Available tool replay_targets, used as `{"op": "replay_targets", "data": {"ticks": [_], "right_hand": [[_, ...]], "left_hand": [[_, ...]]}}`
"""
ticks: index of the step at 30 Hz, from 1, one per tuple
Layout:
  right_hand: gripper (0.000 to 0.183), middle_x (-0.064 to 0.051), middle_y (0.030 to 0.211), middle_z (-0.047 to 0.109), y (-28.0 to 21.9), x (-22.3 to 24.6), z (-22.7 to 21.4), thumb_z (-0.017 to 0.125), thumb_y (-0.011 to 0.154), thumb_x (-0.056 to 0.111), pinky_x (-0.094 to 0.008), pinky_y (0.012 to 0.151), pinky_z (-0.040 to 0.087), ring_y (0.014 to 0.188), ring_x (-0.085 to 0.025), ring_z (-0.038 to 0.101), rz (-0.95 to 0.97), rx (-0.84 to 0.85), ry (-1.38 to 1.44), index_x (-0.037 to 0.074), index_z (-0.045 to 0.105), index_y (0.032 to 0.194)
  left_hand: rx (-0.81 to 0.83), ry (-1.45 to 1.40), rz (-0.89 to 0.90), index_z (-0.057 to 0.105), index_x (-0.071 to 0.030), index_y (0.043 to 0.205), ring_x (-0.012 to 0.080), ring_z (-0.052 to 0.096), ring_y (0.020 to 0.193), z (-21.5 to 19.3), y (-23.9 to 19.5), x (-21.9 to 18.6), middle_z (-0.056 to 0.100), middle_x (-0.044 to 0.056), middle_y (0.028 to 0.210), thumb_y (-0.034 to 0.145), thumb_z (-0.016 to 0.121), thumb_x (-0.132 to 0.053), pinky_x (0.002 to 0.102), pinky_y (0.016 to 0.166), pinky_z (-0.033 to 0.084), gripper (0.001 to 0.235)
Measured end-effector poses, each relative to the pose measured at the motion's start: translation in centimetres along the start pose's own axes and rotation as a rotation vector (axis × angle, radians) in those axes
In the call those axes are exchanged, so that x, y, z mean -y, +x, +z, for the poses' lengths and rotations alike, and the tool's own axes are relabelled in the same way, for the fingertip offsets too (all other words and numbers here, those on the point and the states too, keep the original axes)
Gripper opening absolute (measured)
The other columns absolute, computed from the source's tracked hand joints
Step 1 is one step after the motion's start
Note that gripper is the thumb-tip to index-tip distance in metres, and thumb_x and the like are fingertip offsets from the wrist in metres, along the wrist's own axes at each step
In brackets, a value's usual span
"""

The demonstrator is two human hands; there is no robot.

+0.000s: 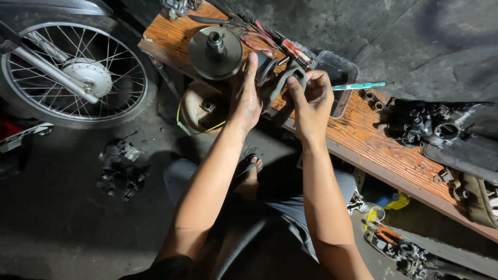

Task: Final inspection and cleaning of motorcycle engine parts using a toothbrush and solvent

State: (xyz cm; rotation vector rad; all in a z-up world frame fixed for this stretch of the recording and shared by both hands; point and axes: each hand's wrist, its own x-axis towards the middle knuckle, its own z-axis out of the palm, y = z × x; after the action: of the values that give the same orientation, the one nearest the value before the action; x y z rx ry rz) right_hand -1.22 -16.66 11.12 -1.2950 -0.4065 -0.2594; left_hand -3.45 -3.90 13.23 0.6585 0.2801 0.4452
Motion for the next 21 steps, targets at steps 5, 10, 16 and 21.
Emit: {"op": "replay_targets", "data": {"ticks": [5, 10, 16, 21], "right_hand": [[0.025, -0.014, 0.08, 0.068, -1.0, 2.5, 0.5, 0.082, 0.09, -0.005, -0.029, 0.063, 0.054, 0.07, -0.017, 0.069, -0.099, 0.003, -0.142, -0.005, 0.064, 0.106], [0.02, -0.015, 0.093, 0.075, -1.1, 4.0, 0.8, 0.076, 0.088, -0.009, -0.039, 0.078, 0.055, 0.089, -0.033, 0.075, -0.329, 0.05, -0.478, 0.005, 0.076, 0.102], [0.015, -0.015, 0.104, 0.054, -1.8, 4.7, 0.7, 0.064, 0.098, 0.005, -0.044, 0.076, 0.053, 0.088, -0.042, 0.064, -0.412, 0.198, -0.683, 0.004, 0.073, 0.11], [0.035, -0.015, 0.102, 0.066, -1.9, 6.3, 0.4, 0.067, 0.095, 0.015, -0.04, 0.067, 0.05, 0.076, -0.033, 0.063, -0.346, 0.357, -1.001, -0.001, 0.066, 0.127]], "left_hand": [[0.003, 0.162, 0.063, 0.072, -0.012, 0.116, 0.0228, 0.065, 0.1, 0.5, -0.1, 2.3, 0.069, 0.01, 0.108, 0.094, 0.071, -0.053, 0.043, 0.087, 0.061, 0.046], [-0.046, 0.316, 0.078, 0.071, -0.009, 0.122, 0.0284, 0.062, 0.112, 1.7, -1.8, 3.4, 0.067, 0.017, 0.118, 0.096, 0.067, -0.054, 0.044, 0.099, 0.056, 0.051], [0.124, 0.402, 0.123, 0.07, -0.014, 0.131, 0.0239, 0.064, 0.12, 1.2, -2.5, 2.9, 0.07, 0.012, 0.128, 0.105, 0.058, -0.05, 0.041, 0.108, 0.051, 0.046], [0.4, 0.204, 0.123, 0.061, -0.006, 0.141, 0.0218, 0.069, 0.115, 0.0, -2.1, 2.3, 0.062, 0.007, 0.143, 0.108, 0.056, -0.038, 0.033, 0.104, 0.053, 0.047]]}}
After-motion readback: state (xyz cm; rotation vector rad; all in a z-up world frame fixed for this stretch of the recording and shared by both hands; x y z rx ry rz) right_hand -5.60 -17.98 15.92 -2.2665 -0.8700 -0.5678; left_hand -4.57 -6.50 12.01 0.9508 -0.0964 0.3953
